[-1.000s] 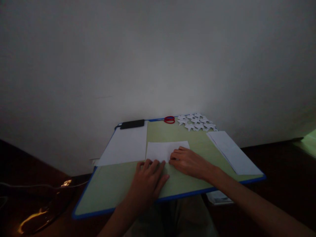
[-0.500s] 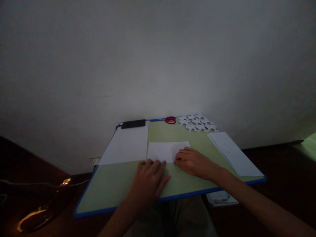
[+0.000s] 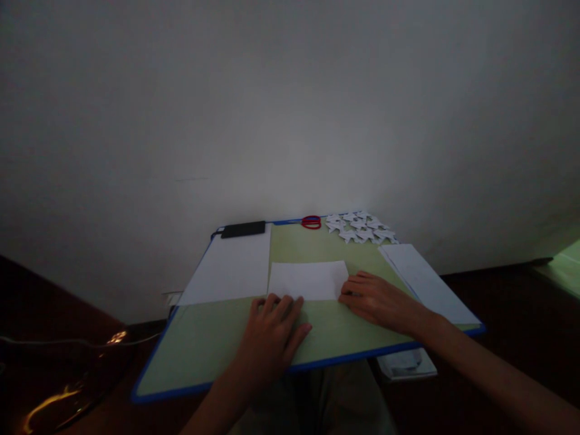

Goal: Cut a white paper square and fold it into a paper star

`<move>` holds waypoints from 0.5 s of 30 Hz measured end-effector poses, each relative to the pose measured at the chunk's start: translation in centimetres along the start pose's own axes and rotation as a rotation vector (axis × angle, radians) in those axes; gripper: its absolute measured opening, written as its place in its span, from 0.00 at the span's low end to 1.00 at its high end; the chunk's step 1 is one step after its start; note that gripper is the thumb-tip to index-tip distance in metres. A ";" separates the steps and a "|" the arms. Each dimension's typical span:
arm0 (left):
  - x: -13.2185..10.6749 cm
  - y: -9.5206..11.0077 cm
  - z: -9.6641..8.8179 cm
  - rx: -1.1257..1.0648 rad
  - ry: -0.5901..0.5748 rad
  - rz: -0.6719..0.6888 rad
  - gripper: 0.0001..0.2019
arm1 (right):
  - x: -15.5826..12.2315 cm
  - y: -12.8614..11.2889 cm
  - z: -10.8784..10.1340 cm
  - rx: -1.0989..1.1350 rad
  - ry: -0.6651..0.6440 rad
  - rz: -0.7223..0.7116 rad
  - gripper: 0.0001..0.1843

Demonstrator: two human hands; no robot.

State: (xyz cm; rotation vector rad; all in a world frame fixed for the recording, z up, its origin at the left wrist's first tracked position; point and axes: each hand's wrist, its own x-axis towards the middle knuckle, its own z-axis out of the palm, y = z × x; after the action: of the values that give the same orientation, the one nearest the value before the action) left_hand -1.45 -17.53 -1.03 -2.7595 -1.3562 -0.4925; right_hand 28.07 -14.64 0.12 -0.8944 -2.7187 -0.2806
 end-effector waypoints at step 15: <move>0.1 -0.1 0.2 0.012 0.037 -0.001 0.20 | -1.2 -0.4 -0.6 0.009 0.093 0.148 0.14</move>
State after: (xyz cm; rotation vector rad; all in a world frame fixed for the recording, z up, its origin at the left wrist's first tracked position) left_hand -1.43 -17.33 -1.25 -2.7261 -1.3487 -0.5310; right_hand 28.82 -15.79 0.31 -1.0468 -2.5512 -0.2727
